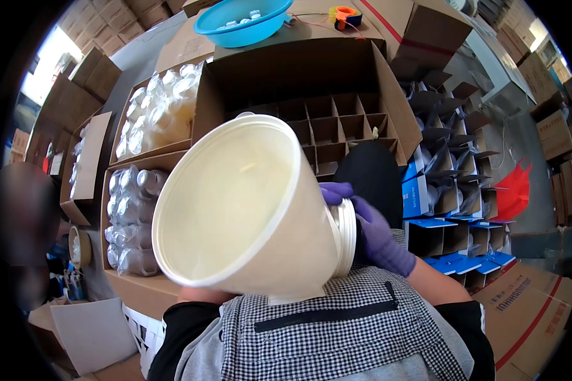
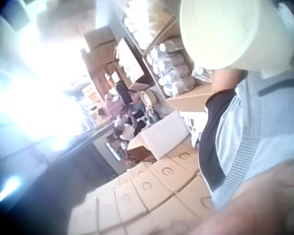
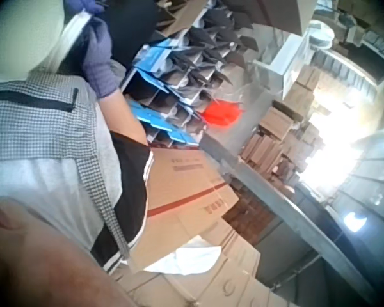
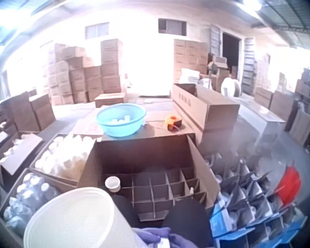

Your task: The person assembles white plastic containers by screwing on lids and inserting black stoppers. They then place each assembled unit into a plastic bag and arrange the bags into a cardboard box with dividers.

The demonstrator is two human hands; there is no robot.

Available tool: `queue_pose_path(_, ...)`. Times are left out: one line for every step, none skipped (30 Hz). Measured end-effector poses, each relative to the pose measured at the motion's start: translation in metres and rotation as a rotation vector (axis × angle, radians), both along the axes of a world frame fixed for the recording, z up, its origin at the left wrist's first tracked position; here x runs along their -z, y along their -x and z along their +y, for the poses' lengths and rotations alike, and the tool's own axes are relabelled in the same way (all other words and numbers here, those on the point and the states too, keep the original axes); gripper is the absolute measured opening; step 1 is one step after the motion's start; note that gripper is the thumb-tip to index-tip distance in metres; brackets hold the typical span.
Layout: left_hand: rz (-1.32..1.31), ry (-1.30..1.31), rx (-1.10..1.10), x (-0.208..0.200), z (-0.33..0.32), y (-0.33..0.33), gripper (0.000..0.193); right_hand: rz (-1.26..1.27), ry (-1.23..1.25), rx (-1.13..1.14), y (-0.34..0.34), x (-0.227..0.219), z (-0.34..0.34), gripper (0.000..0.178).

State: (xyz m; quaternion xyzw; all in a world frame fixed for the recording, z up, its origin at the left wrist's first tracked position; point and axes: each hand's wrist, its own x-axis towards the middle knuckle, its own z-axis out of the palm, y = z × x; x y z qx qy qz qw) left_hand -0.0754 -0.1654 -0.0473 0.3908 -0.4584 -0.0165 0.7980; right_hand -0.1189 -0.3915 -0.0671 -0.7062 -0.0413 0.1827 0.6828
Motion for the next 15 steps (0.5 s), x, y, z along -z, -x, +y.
queue_pose_path(-0.056,0.019,0.013,0.007,-0.001,0.001,0.048,-0.154,0.117,-0.006,0.002,-0.019,-0.007,0.036)
queue_pose_path(-0.095,0.04,0.031,0.012,-0.001,-0.001,0.05,-0.306,0.235,-0.014,0.005,-0.034,-0.016,0.041)
queue_pose_path(-0.123,0.005,0.022,0.004,0.007,0.003,0.052,-0.289,0.117,-0.027,0.01,-0.048,-0.02,0.051)
queue_pose_path(-0.156,0.002,0.046,0.006,0.006,0.0,0.054,-0.385,0.15,-0.116,0.017,-0.058,-0.022,0.054)
queue_pose_path(-0.177,0.01,0.051,0.008,0.008,-0.001,0.056,-0.472,0.17,-0.221,0.022,-0.068,-0.016,0.056)
queue_pose_path(-0.183,0.013,0.047,0.01,0.008,0.001,0.058,-0.559,0.19,-0.326,0.025,-0.073,-0.011,0.058)
queue_pose_path(-0.135,0.087,0.018,0.02,0.002,0.006,0.057,-0.456,0.194,-0.383,0.022,-0.066,-0.009,0.063)
queue_pose_path(-0.102,0.101,-0.005,0.022,0.002,0.011,0.055,-0.307,0.274,-0.436,0.016,-0.071,-0.009,0.065)
queue_pose_path(-0.069,0.11,-0.035,0.024,0.005,0.018,0.053,-0.164,0.349,-0.502,0.008,-0.078,-0.009,0.067)
queue_pose_path(-0.043,0.123,-0.064,0.027,0.005,0.022,0.052,-0.019,0.423,-0.569,0.0,-0.081,-0.008,0.07)
queue_pose_path(-0.069,0.143,-0.061,0.031,0.008,0.02,0.052,-0.008,0.349,-0.527,-0.002,-0.072,-0.013,0.072)
queue_pose_path(-0.079,0.145,-0.061,0.033,0.012,0.02,0.051,0.005,0.273,-0.489,-0.003,-0.068,-0.016,0.074)
queue_pose_path(-0.091,0.143,-0.061,0.034,0.016,0.019,0.051,-0.084,0.288,-0.417,0.005,-0.068,-0.016,0.074)
queue_pose_path(-0.085,0.115,-0.078,0.029,0.021,0.02,0.05,-0.173,0.293,-0.359,0.01,-0.074,-0.015,0.074)
queue_pose_path(-0.049,0.074,-0.077,0.022,0.018,0.026,0.048,-0.186,0.303,-0.362,0.019,-0.081,-0.01,0.074)
